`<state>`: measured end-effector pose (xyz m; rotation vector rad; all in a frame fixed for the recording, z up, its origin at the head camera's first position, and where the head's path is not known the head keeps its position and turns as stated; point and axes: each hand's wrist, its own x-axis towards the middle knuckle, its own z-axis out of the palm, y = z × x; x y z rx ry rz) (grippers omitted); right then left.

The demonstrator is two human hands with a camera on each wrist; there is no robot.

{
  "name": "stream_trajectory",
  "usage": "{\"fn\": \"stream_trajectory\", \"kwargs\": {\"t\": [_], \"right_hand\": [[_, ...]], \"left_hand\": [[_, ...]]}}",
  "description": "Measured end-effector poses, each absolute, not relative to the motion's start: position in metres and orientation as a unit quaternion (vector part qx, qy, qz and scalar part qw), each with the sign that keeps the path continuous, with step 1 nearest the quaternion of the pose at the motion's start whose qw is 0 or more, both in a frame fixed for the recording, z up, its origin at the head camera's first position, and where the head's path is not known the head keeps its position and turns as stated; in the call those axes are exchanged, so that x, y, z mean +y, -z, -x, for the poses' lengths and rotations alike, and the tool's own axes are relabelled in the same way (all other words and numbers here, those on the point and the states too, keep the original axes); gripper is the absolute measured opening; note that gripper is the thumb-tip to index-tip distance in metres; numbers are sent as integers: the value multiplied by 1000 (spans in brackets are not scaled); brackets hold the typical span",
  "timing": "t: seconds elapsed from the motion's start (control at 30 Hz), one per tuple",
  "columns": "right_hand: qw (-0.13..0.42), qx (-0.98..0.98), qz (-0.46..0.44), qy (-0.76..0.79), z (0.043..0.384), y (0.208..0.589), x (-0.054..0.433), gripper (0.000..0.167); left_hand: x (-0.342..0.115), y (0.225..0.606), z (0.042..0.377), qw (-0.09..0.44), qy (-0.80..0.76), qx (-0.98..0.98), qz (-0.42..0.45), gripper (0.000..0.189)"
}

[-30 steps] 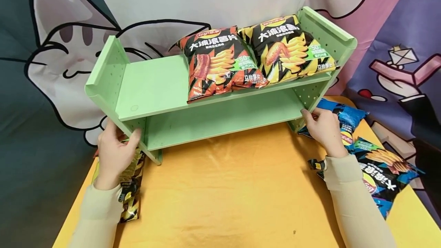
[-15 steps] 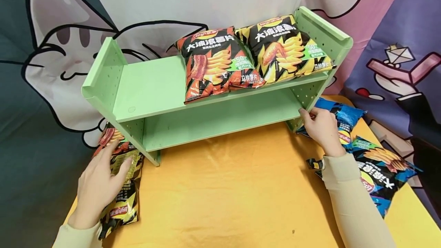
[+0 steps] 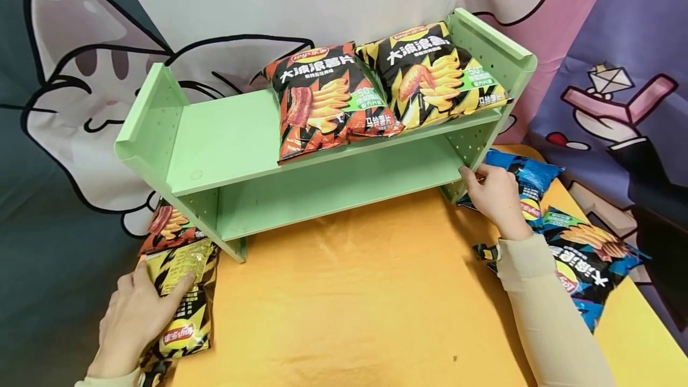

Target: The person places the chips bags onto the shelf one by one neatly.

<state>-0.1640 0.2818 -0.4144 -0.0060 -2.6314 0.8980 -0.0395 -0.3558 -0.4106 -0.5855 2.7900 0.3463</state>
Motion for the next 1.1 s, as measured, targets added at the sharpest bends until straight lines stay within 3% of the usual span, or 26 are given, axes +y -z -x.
{"fn": "stream_trajectory", "kwargs": {"t": [0.23, 0.43, 0.73, 1.1], "right_hand": [[180, -930, 2, -321, 166, 414, 280, 42], [187, -931, 0, -315, 169, 414, 279, 39], [191, -931, 2, -312, 171, 415, 280, 39], [196, -931, 2, -307, 169, 416, 283, 38]], "left_hand": [[-367, 418, 43, 195, -136, 944, 229, 142], [-371, 423, 46, 188, -153, 940, 241, 142], [-368, 426, 38, 98, -186, 938, 276, 127], [-345, 418, 20, -62, -234, 923, 299, 97]]}}
